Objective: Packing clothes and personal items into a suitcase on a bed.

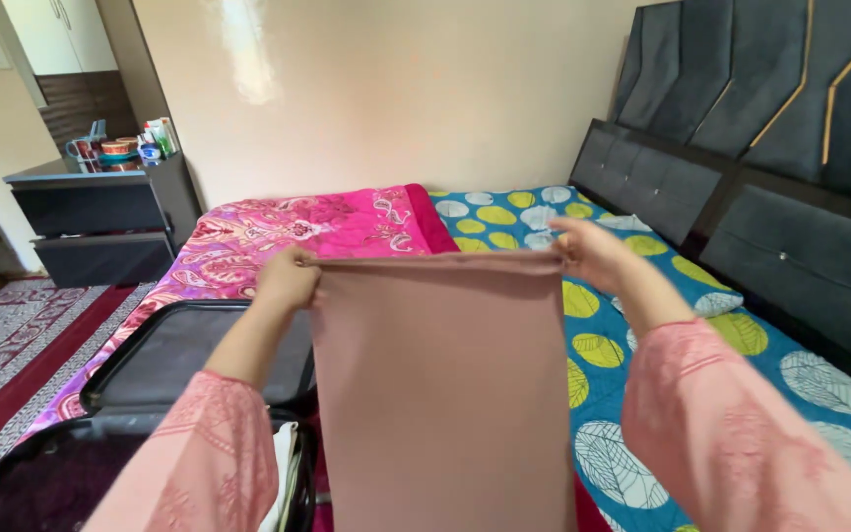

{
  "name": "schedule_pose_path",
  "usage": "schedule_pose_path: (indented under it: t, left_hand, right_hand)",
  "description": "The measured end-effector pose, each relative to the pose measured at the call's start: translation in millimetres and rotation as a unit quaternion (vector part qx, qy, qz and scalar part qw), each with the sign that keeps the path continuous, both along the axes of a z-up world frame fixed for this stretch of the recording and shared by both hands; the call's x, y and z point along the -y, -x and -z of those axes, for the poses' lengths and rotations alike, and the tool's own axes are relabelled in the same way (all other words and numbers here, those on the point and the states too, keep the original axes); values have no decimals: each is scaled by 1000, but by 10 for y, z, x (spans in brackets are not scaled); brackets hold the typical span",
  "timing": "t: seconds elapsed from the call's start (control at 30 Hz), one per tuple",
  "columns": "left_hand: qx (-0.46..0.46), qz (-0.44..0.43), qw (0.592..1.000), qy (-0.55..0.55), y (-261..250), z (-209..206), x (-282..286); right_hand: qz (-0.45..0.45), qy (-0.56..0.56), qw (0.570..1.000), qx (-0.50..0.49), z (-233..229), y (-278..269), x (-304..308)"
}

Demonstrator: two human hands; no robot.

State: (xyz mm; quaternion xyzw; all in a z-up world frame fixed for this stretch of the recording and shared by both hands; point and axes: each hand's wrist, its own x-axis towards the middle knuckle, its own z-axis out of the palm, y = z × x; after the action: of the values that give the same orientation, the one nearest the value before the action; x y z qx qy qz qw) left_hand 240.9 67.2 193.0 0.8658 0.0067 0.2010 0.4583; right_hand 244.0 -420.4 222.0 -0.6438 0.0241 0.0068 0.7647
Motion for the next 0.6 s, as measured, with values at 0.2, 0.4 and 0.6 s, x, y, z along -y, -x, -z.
schedule_pose_path:
  t: [0.2, 0.4, 0.6]
  left_hand:
    - [-19, 163, 940, 300, -288, 192, -4]
    - [61, 65, 928, 363, 206, 640, -41]
    - [-26, -139, 979, 146, 984, 2631, 64]
  right_hand:
    - [147, 100, 970, 162, 372, -264, -284]
    - [50, -79, 974, 208, 854, 251, -305]
    - [61, 19, 998, 23, 2496, 1003, -360]
